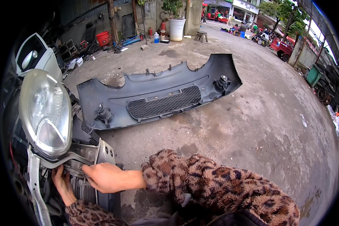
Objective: The person uses a socket wrench to loosen and remove bolts securing the car radiator to the vehicle frame. They work on both sides of the radiator, detaching mounting brackets and fasteners. The person then lifts the radiator out of the engine bay and sets it aside on the ground.
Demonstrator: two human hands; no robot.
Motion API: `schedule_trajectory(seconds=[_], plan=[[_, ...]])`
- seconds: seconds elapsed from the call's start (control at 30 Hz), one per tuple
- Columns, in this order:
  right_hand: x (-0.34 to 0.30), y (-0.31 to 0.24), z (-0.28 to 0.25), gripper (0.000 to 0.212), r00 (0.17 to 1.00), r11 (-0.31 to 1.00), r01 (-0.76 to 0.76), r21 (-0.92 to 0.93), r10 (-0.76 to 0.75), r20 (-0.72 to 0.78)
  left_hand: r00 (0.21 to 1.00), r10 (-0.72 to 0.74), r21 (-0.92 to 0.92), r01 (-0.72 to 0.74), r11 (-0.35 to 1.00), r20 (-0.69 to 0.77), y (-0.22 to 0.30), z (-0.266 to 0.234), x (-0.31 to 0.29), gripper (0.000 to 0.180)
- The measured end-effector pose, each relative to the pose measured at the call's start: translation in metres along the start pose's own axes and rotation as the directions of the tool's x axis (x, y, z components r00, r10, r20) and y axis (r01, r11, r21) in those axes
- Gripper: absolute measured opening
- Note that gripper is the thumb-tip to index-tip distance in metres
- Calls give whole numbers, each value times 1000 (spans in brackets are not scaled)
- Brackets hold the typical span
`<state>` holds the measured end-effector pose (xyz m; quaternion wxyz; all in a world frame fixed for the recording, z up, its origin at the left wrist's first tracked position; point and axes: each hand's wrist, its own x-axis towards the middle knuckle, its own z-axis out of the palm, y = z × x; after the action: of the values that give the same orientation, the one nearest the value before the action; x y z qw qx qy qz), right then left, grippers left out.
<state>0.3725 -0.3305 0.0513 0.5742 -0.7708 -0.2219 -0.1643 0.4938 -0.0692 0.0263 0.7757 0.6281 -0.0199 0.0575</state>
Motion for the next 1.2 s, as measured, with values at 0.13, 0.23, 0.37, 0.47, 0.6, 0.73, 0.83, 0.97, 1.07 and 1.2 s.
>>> schedule_trajectory(seconds=[0.13,0.23,0.37,0.47,0.6,0.73,0.83,0.97,1.07,1.2], plan=[[0,-4,-3,26,999,998,-37,41,35,27,1000,-9,-22,8,1000,-21,2,-1,-1,37],[4,-8,-1,25,912,693,-399,600,371,178,999,-11,-13,11,1000,-44,5,4,-5,39],[8,-9,-2,23,967,966,10,-258,56,249,998,-11,-2,10,1000,-68,6,-12,-2,39],[1,-12,-12,23,963,926,126,-356,-27,269,1000,0,-18,0,1000,-29,0,-6,1,37],[6,-4,0,22,977,981,23,-192,18,212,999,-15,-27,14,1000,-31,5,-6,-4,36],[1,-6,-13,21,974,968,-11,-249,66,215,999,-35,-38,34,999,-21,0,11,-3,36],[1,4,1,23,985,960,159,-230,-137,110,998,-24,-18,23,1000,-62,6,-4,-4,36],[8,-3,-1,29,918,744,-393,540,350,186,998,-27,-40,24,999,-64,6,-5,-5,37],[4,3,-6,34,937,826,-346,445,286,199,998,-23,-42,21,999,-54,4,0,-4,38],[-3,8,6,34,986,977,166,-134,-165,23,1000,12,-56,-13,998,-13,5,0,-3,39]])
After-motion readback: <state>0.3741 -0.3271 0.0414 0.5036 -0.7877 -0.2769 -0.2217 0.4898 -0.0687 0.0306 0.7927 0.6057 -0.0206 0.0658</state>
